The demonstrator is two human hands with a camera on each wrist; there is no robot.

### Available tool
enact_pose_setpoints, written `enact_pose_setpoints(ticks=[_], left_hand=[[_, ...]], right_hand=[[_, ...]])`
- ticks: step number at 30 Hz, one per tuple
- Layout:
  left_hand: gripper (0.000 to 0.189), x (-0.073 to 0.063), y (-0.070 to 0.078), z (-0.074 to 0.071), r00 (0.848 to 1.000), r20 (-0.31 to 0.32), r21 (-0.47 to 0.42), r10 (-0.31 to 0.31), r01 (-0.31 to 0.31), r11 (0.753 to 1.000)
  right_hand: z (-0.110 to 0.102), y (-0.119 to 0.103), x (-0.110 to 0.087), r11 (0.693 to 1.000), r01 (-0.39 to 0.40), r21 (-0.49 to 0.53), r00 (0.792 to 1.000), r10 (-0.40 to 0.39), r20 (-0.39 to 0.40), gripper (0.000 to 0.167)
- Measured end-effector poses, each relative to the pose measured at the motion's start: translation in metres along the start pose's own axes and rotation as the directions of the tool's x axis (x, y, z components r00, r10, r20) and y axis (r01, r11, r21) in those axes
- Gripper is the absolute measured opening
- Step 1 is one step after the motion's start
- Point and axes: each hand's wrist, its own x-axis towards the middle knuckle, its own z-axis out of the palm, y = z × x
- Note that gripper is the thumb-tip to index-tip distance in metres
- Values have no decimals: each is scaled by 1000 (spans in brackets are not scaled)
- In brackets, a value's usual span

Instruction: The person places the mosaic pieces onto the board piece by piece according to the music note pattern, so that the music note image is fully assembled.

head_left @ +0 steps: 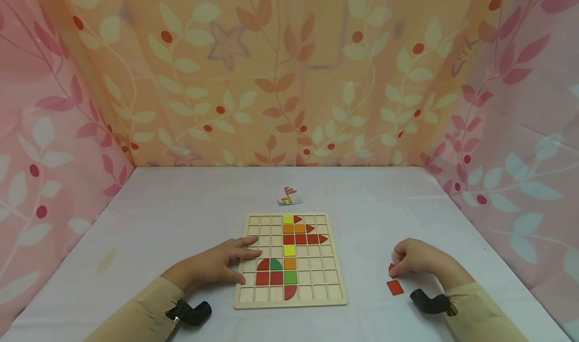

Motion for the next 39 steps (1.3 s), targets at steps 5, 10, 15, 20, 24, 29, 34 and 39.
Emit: enact_pose_setpoints(ticks=[5, 10, 15, 20, 24, 29, 34, 39], left_hand=[[65, 0, 0, 0, 1000, 4, 3, 5, -5, 1000], [64, 0, -1, 0, 1000, 4, 6, 11, -11, 1000], [64, 1, -3, 0, 1000, -1, 14, 16, -16, 1000], [64, 1, -4, 0, 1000, 0, 10, 19, -19, 1000], [64, 1, -4, 0, 1000, 0, 1, 12, -12, 1000], [64, 0, -4, 1, 1000, 0, -1, 5, -5, 1000], [64, 1, -5, 1, 1000, 1, 7, 7, -7, 1000], [63, 2, -7, 1, 1000, -2, 18, 24, -24, 1000]], right_hand=[[3, -10, 1, 1000, 4, -30, 1000, -4, 17, 28], [5, -18, 1, 1000, 27, -8, 999, -27, 24, 25], [7, -23, 4, 999, 37, 21, 999, -37, 9, 23], [9, -29, 12, 992, 84, 94, 996, -85, 6, 18], [11, -38, 19, 981, 102, 163, 995, -104, 3, 9], [17, -57, 26, 974, 144, 173, 989, -145, -7, 11], [25, -83, 31, 952, 212, 221, 974, -224, 30, 6], [38, -113, 37, 932, 297, 208, 948, -313, 52, 7]])
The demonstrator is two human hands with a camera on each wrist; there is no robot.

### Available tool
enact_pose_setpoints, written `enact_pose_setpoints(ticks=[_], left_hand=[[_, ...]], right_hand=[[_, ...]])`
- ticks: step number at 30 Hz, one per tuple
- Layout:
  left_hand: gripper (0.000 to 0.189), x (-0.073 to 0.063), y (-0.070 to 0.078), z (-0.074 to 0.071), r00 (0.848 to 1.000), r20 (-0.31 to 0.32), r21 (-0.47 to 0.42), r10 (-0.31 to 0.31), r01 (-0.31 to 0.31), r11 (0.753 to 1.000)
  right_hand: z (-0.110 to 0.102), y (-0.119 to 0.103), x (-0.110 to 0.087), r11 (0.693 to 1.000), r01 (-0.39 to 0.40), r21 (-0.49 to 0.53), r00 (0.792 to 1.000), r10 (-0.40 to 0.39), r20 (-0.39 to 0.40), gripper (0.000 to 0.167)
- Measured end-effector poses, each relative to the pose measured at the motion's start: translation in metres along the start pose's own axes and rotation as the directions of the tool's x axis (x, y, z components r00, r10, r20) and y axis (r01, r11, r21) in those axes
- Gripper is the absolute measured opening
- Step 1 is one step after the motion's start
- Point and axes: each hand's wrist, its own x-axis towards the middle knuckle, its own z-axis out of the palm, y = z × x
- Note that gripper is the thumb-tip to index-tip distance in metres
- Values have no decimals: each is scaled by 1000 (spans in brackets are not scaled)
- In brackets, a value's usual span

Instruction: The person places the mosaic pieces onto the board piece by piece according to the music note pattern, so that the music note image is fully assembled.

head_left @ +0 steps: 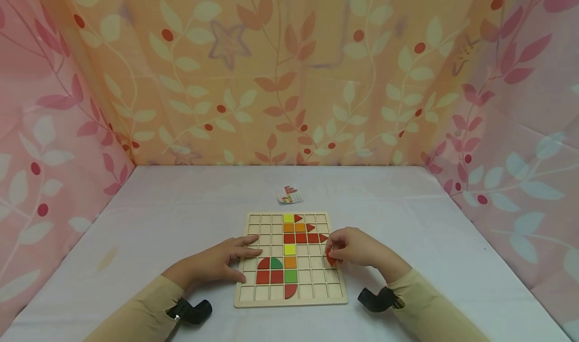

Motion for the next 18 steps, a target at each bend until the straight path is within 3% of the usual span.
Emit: enact_pose_setpoints(ticks=[10, 18], left_hand=[[66, 0, -1, -1, 1000, 7, -3, 13, -13, 1000], [67, 0, -1, -3, 998, 5, 24, 62, -62, 998]], right_hand=[[35, -48, 29, 983, 167, -75, 984, -161, 76, 9], [60, -76, 43, 949, 300, -92, 937, -276, 214, 8]])
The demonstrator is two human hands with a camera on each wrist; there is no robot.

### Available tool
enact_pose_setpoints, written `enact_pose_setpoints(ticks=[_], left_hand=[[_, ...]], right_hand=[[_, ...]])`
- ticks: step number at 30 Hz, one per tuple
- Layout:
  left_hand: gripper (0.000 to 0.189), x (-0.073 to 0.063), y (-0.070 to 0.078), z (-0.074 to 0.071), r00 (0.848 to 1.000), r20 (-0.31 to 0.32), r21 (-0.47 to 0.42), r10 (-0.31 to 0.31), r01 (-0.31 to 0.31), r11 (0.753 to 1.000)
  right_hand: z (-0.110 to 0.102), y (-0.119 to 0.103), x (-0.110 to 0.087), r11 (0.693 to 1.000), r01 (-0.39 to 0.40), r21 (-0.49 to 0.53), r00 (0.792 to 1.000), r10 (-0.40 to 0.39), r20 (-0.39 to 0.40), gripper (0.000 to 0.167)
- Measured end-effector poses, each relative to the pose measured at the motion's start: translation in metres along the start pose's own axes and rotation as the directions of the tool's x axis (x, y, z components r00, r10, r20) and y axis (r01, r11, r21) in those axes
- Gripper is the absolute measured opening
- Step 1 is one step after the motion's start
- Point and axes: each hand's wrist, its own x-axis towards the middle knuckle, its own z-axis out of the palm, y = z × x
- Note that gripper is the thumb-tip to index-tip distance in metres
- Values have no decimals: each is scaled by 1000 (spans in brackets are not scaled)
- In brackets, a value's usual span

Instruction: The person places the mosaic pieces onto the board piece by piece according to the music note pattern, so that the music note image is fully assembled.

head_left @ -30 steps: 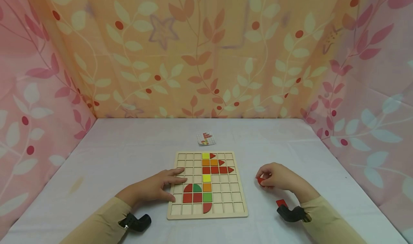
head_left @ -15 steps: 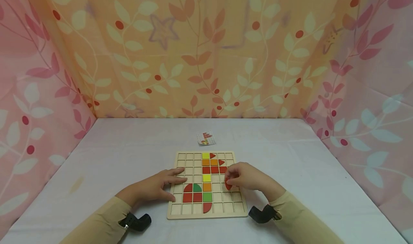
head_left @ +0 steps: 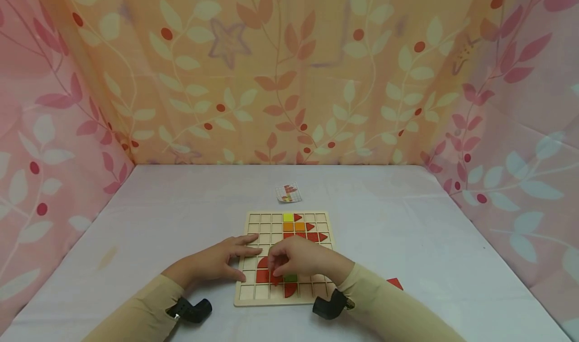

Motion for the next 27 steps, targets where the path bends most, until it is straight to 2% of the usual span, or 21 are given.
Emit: enact_pose_setpoints(ticks=[11, 16, 24, 27], left_hand=[[65, 0, -2, -1, 999, -4, 22, 35, -35, 999], [66, -1, -1, -1, 999, 0, 25, 47, -47, 999], [65, -1, -1, -1, 1000, 2, 12, 21, -21, 1000], [65, -1, -1, 0, 1000, 2, 9, 16, -17, 1000]], right_hand=[[20, -12, 20, 995, 74, -60, 996, -70, 63, 10], [24, -12, 22, 993, 59, -104, 996, -52, 68, 11], [30, -15, 22, 998, 8, -59, 998, -4, 67, 7], [31, -17, 21, 996, -2, -94, 999, 7, 52, 9]])
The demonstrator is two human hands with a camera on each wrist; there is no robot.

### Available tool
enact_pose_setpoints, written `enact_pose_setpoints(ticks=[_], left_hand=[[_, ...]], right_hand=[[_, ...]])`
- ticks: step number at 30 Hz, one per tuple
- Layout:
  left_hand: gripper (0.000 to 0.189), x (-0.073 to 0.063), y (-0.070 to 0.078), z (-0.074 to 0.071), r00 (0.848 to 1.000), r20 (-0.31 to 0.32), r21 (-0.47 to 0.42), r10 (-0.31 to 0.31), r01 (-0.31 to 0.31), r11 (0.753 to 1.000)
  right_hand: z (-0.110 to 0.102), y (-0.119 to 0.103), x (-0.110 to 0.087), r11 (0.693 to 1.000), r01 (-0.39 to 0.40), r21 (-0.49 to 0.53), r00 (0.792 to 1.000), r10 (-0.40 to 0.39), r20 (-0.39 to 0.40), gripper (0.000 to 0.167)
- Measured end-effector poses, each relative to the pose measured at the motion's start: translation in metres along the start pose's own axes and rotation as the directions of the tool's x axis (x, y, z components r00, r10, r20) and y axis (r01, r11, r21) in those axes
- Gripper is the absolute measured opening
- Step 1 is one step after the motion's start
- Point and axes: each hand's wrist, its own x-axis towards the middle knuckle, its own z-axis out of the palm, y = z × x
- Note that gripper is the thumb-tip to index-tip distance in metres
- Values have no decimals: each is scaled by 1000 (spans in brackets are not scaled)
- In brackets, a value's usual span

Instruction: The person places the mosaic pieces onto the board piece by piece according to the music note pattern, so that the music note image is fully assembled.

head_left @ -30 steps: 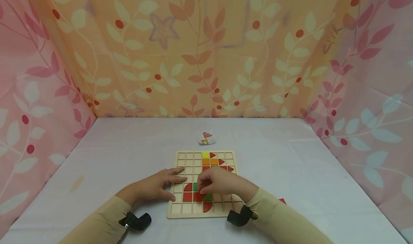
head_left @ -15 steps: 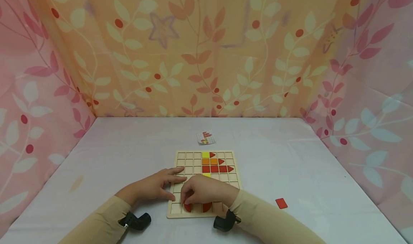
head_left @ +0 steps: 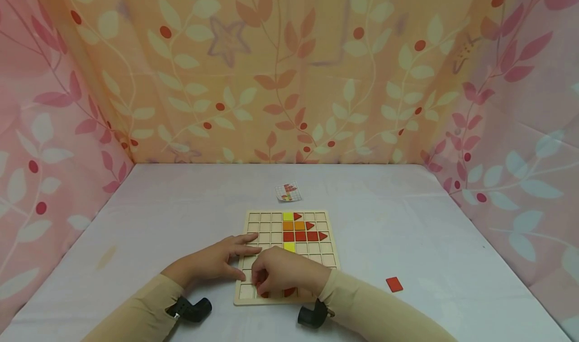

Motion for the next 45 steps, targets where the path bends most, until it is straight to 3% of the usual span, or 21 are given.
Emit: enact_pose_setpoints(ticks=[8, 25, 33, 45], left_hand=[[63, 0, 1, 0, 1000, -4, -13, -3, 3, 1000], [64, 1, -2, 1, 1000, -1, -23, -18, 18, 1000], [65, 0, -2, 1, 1000, -9, -23, -11, 11, 1000], [65, 1, 1, 2, 997, 5, -55, -73, 74, 996]], right_hand=[[-1, -1, -1, 996, -23, -86, 999, 21, -27, 12], [-2, -4, -4, 990, -110, -93, 994, 110, 3, 24], [-18, 17, -17, 998, -47, -48, 999, 46, -20, 22], [-52, 57, -57, 994, -83, 65, 991, 89, -97, 22]])
